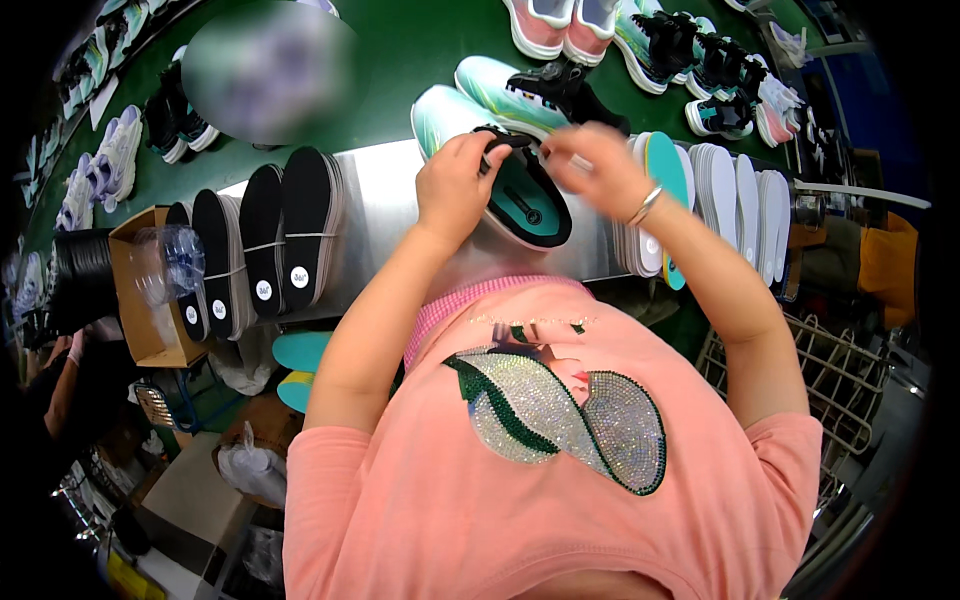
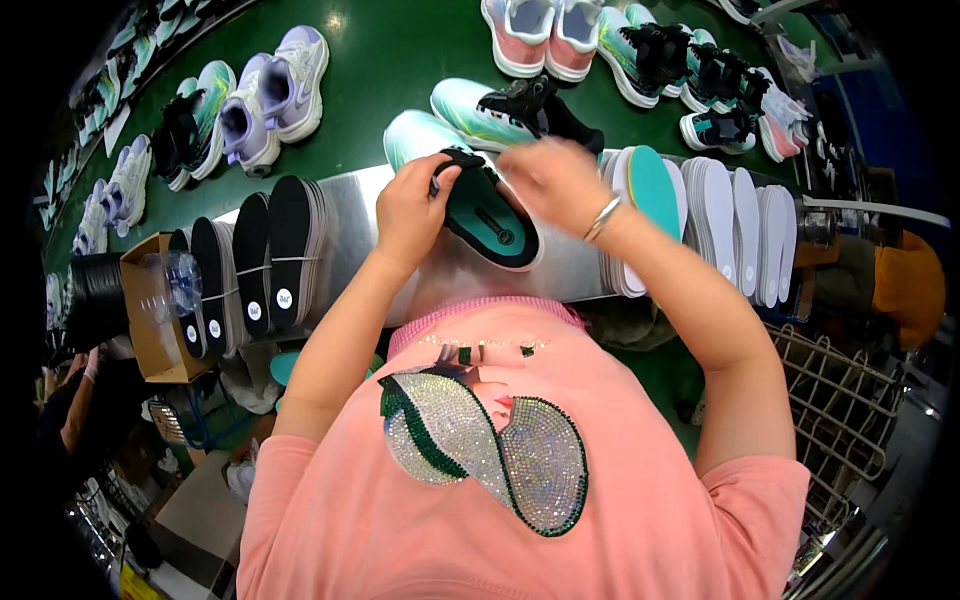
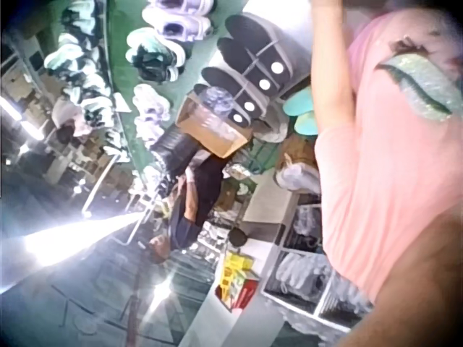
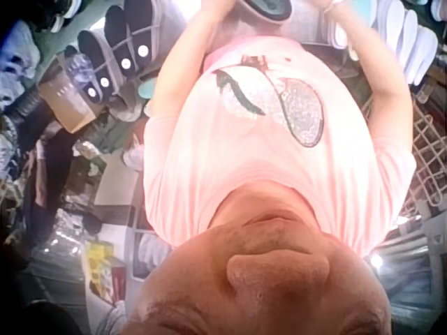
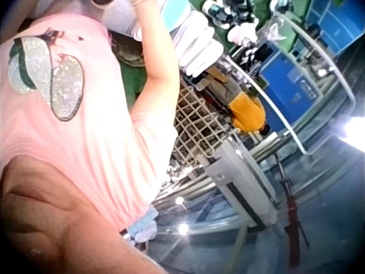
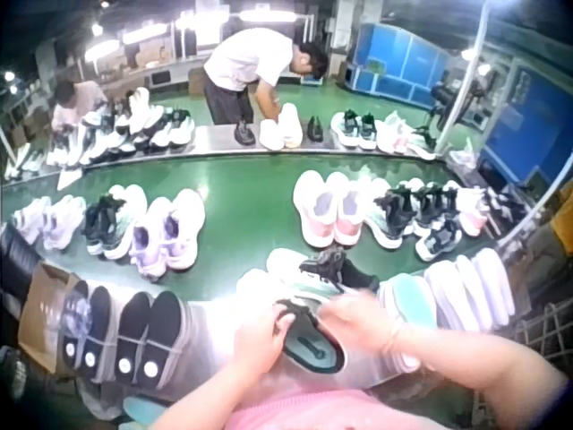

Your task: The person sorts various colors and styles of sneakers on a conveyor belt, inserting insoles into the shoes and arranging them in pairs before placing them back onto the belt or passing them to other workers.

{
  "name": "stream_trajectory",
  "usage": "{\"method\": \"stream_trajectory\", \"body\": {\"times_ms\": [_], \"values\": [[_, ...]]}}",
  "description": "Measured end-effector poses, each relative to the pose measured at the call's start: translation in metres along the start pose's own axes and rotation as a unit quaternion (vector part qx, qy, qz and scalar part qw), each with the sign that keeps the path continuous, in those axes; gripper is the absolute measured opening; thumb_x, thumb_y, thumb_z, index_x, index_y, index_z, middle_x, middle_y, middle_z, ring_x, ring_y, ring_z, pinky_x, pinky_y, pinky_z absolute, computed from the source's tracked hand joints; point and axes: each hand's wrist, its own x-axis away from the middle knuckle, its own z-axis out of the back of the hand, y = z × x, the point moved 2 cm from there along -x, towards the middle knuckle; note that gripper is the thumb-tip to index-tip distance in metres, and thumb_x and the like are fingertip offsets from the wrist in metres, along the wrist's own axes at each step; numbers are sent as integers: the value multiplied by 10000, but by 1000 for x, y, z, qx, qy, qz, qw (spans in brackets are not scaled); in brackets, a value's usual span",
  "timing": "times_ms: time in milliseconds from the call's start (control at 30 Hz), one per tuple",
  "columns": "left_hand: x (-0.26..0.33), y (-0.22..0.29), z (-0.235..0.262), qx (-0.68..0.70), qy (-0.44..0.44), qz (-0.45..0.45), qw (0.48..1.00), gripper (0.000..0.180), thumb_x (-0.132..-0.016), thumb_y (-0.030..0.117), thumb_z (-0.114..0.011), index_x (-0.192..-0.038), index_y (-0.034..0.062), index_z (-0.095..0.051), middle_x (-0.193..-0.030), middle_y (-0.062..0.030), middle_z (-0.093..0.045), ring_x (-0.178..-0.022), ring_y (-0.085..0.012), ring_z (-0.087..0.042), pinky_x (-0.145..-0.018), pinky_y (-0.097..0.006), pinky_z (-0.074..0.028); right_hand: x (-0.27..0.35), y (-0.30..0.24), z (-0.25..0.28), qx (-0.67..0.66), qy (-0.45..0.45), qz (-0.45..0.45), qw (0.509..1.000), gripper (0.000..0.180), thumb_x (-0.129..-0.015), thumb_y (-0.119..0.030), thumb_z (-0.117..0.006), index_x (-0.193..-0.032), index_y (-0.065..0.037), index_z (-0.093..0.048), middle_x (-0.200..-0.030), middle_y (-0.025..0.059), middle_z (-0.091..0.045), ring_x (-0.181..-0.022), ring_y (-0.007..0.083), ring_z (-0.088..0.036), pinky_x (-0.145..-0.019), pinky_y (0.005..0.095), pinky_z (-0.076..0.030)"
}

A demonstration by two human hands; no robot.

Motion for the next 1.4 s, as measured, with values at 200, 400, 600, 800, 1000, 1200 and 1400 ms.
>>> {"method": "stream_trajectory", "body": {"times_ms": [200, 400, 600, 800, 1000, 1200, 1400], "values": [[26, 22, 36, -33, 103, -199, 974, 290, -654, 246, -652, -846, 47, -567, -800, -73, -555, -637, -228, -548, -533, -300, -445, 28, 62, 3, 388, -105, -99, 910, 269, -649, -210, -633, -876, -80, -570, -1130, 106, -448, -1037, 271, -425, -812, 384, -370], [27, 15, 52, -58, 95, -188, 976, 302, -659, 233, -656, -881, 50, -566, -841, -93, -557, -684, -249, -554, -568, -317, -450, 53, 6, -7, 243, -162, -188, 938, 284, -606, -185, -664, -830, -40, -569, -1125, 154, -454, -1003, 311, -442, -825, 380, -376], [13, -28, 65, -151, 5, -87, 985, 260, -734, 249, -611, -921, 73, -573, -892, -68, -571, -776, -274, -551, -648, -346, -447, 91, -9, 9, 81, -10, -129, 988, 355, -705, -261, -617, -966, -38, -526, -1109, 154, -477, -985, 320, -461, -845, 375, -369], [-11, 30, 52, -212, 26, -144, 966, 317, -713, 226, -629, -974, 60, -559, -984, -129, -544, -942, -295, -490, -805, -381, -371, 160, 73, 25, 181, 100, -460, 864, 464, -682, -357, -642, -975, -29, -496, -1012, 153, -511, -946, 318, -485, -794, 377, -399], [-15, 47, -36, -46, -149, -213, 965, 548, -654, 174, -665, -1120, 26, -416, -1088, -151, -467, -957, -325, -463, -823, -397, -367, 162, 85, 10, 157, 17, -591, 791, 544, -591, -424, -687, -988, -101, -505, -1013, 136, -498, -960, 302, -481, -793, 414, -383], [-30, 42, -65, 36, -188, -86, 978, 351, -731, 192, -596, -1016, 20, -485, -957, -178, -537, -885, -337, -504, -759, -377, -405, 174, 96, 28, 126, 31, -589, 798, 584, -532, -466, -704, -947, -103, -511, -997, 158, -485, -988, 309, -443, -812, 413, -359], [-42, 25, -69, 104, -209, 55, 971, 320, -784, 299, -527, -856, -11, -562, -752, -186, -583, -679, -316, -558, -624, -362, -430, 124, 18, 65, -389, 96, -457, 794, 376, -689, -357, -656, -874, -56, -525, -734, 38, -520, -677, 119, -501, -610, 227, -398]]}}
